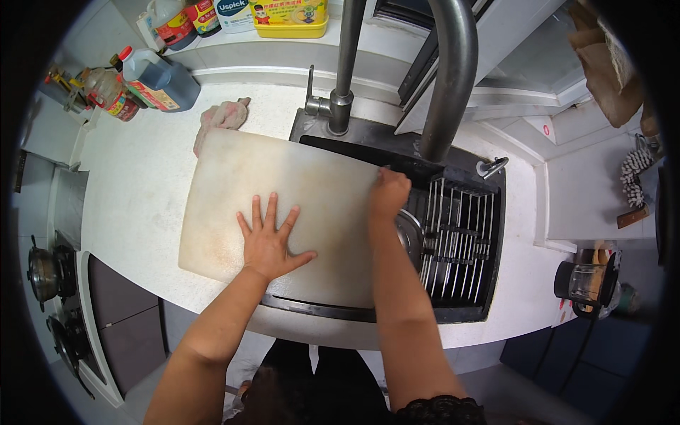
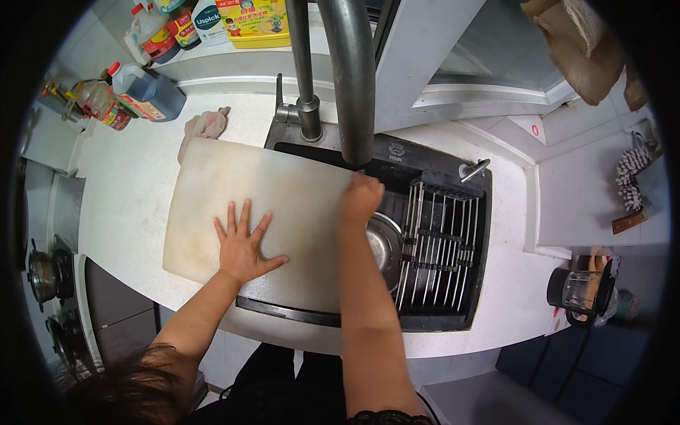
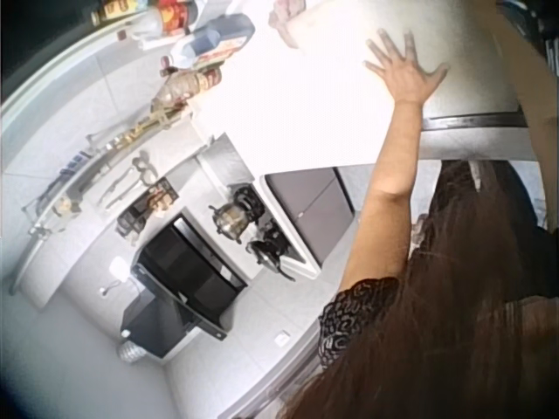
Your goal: The person rinses a white plastic cutting board under running water, then scrubs both sides with a metal scouring pad. They flip the board to clean the other side and continue scrubbing until the end of the clip.
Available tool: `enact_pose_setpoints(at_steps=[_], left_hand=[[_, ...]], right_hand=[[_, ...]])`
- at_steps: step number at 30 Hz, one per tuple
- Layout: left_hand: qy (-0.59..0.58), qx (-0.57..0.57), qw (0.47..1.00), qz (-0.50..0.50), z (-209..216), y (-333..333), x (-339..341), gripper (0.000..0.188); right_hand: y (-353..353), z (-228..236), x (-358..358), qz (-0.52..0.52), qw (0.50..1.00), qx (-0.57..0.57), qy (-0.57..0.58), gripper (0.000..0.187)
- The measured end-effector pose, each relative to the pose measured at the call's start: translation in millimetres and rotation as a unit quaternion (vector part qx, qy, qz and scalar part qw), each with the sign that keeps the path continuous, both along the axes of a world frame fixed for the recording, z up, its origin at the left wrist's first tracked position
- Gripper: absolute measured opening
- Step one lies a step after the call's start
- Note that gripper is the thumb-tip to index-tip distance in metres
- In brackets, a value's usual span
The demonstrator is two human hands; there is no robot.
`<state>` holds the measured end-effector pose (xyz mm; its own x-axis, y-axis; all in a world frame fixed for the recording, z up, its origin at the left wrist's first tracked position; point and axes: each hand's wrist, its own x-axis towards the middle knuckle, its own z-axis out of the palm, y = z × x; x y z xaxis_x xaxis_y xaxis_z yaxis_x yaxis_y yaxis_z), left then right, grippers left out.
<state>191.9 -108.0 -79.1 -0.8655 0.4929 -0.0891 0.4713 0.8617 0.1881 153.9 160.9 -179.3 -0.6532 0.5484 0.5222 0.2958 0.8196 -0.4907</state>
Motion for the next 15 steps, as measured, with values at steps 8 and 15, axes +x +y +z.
enact_pose_setpoints(at_steps=[8, 15], left_hand=[[0.009, 0.028, 1.0, 0.001, -4, -4, 1, 0.101], [0.011, 0.021, 1.0, -0.004, -1, 0, -3, 0.101]], right_hand=[[-36, -2, -5, 0.113, 0.983, -0.115, 0.09, 0.007], [-26, -2, -10, -0.021, 0.998, -0.048, 0.033, 0.008]])
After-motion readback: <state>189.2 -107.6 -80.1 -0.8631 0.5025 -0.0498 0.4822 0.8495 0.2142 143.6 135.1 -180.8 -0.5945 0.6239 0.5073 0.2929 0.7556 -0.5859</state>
